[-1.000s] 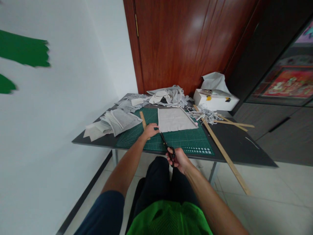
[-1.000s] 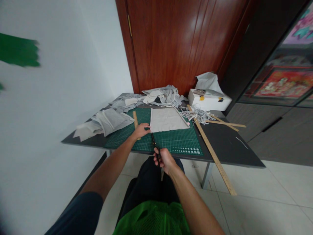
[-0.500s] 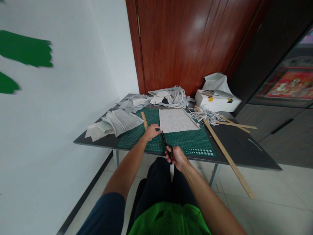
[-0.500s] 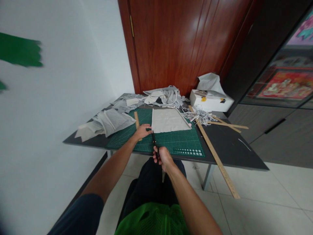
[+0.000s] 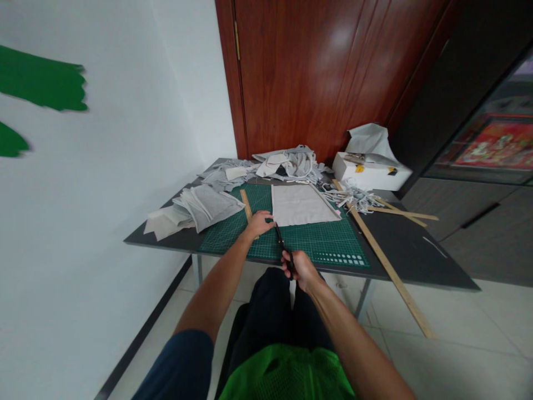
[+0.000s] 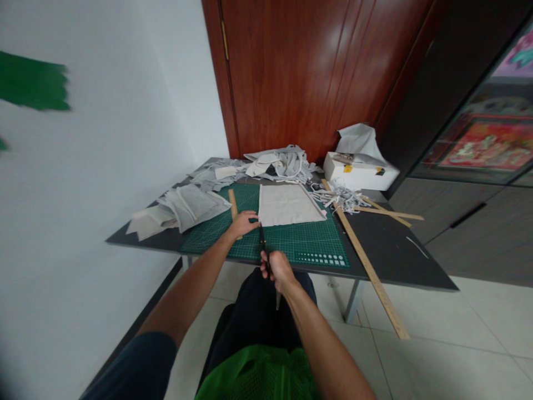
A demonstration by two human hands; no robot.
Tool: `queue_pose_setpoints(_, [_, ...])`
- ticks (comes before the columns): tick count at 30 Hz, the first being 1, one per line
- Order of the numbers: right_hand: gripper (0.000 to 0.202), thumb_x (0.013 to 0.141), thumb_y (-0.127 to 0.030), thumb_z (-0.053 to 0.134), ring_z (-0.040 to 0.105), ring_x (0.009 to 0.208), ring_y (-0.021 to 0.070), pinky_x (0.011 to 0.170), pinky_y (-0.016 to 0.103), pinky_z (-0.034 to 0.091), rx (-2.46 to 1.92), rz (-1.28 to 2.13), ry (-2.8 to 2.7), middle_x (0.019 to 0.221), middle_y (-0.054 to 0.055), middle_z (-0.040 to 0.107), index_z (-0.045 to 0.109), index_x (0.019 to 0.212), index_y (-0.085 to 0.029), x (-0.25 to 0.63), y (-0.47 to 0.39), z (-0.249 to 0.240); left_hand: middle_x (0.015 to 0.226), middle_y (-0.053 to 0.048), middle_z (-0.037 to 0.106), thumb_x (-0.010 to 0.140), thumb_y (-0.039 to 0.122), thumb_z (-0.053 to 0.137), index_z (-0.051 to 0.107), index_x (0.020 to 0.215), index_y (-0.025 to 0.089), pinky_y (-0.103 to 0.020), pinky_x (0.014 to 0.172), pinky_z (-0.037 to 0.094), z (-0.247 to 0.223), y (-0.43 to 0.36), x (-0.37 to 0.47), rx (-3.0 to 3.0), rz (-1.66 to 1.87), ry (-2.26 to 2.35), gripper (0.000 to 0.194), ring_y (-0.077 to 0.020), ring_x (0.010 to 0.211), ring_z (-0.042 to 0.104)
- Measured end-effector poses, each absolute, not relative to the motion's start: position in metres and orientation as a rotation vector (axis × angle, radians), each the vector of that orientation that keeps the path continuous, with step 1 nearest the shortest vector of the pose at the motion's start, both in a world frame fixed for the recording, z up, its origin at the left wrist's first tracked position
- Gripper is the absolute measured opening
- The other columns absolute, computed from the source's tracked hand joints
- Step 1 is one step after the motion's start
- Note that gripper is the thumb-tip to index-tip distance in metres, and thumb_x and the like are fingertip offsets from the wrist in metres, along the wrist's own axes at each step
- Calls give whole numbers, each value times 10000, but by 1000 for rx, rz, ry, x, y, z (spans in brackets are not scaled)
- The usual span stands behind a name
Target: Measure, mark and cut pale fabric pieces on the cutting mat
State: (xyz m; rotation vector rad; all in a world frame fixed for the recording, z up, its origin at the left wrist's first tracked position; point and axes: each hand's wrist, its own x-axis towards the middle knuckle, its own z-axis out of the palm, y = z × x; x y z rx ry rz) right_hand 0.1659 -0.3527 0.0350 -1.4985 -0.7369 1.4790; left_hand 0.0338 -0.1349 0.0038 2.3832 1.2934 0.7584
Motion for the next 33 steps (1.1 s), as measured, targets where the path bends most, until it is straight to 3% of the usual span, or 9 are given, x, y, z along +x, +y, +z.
queue_pose_setpoints(18, [260,911,-286,522,436,375,79,395,244,166,-1529,1477,-716,541,-4,542,569,680,-177,165,-337,44,1303,-58,749,792,237,780,844,1042,267,-409,1182,471,2,-136,31,2391,749,1301,260,-267,1299,657])
queue_pose_setpoints(33, [205,856,-279,527,435,383,79,407,249,179,-1492,1525,-683,548,-16,538,552,676,-184,167,-325,41,1335,-73,731,816,231,746,831,1073,238,-392,1186,467,2,-140,30,2451,721,1300,271,-251,1301,651])
